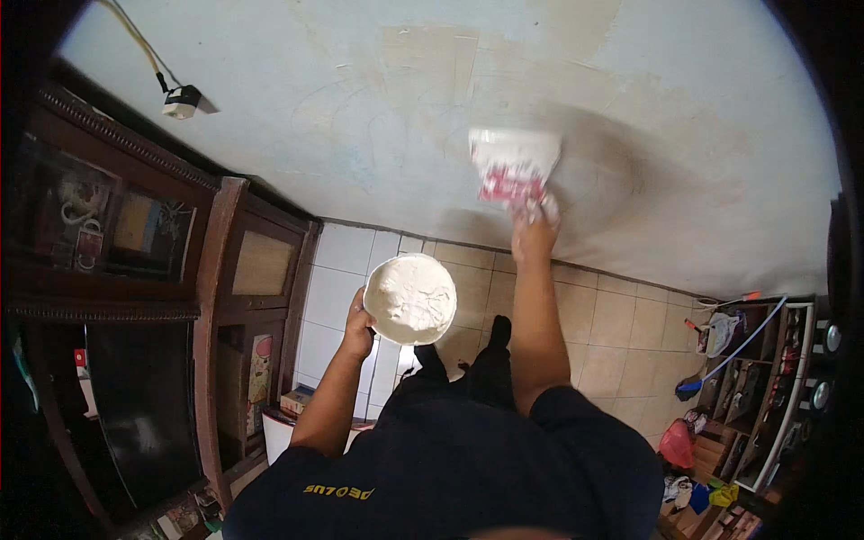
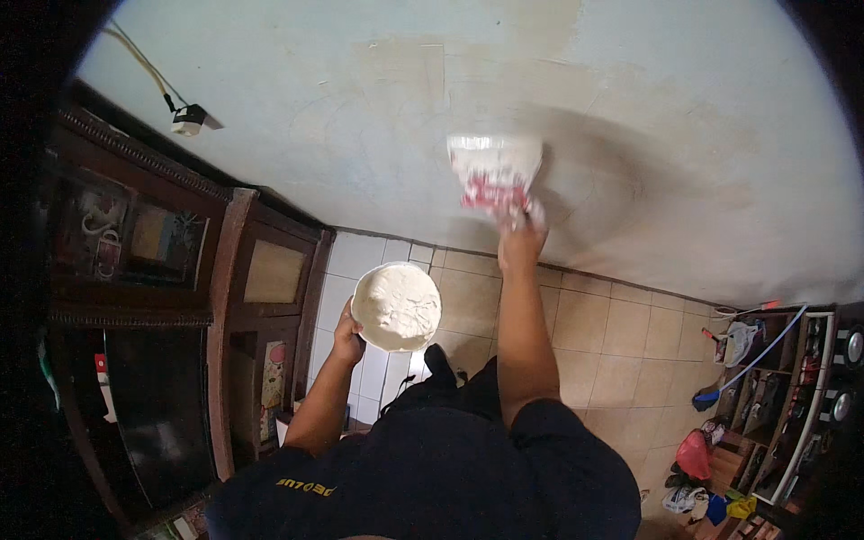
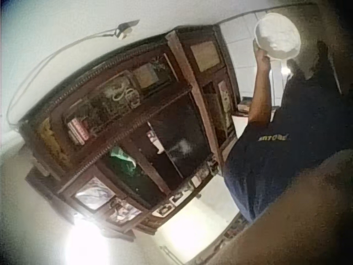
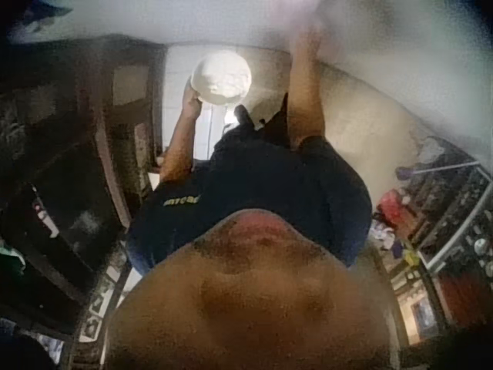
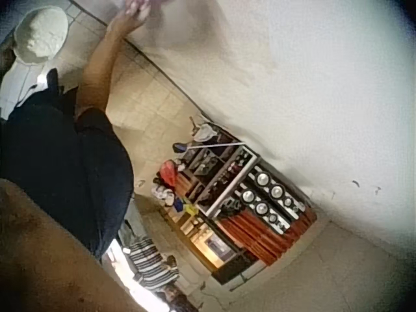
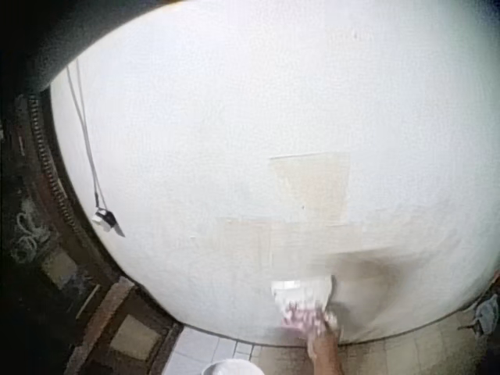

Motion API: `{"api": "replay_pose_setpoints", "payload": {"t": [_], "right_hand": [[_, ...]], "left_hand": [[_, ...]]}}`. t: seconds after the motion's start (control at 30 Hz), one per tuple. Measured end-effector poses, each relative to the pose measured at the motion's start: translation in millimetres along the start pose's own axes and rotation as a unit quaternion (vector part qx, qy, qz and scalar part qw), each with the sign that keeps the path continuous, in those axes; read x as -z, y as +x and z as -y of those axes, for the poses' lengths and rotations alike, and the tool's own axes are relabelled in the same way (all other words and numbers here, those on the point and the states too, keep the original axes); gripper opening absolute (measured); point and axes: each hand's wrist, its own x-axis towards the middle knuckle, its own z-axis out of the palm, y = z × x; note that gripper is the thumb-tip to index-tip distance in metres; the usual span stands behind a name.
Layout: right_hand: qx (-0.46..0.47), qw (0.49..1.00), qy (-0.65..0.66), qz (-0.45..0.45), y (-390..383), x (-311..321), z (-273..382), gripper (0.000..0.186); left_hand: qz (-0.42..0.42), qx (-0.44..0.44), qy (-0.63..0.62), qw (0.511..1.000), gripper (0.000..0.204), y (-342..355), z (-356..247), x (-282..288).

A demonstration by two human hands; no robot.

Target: The person applies joint compound from a bucket onto a wall using a putty knife.

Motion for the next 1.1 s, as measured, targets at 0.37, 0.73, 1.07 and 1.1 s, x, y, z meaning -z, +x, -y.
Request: {"api": "replay_pose_setpoints", "payload": {"t": [0.37,0.73,1.07,1.1], "right_hand": [[0.032,0.999,-0.008,-0.012,47.3,-116.0,9.2,0.022],[-0.146,0.982,0.082,-0.084,5.2,61.7,-168.2,0.020],[0.086,0.983,0.130,0.094,8.4,-162.7,44.6,0.020],[0.085,0.984,0.129,0.093,13.9,-172.7,48.2,0.020]], "left_hand": [[-0.016,-0.002,-0.036,0.999,0.067,-0.7,8.1,5.0],[-0.049,0.002,-0.002,0.999,0.070,-13.1,28.5,40.5],[-0.035,-0.028,-0.054,0.998,0.073,-29.0,10.8,43.9],[-0.038,-0.029,-0.064,0.997,0.073,-30.2,10.3,44.6]]}}
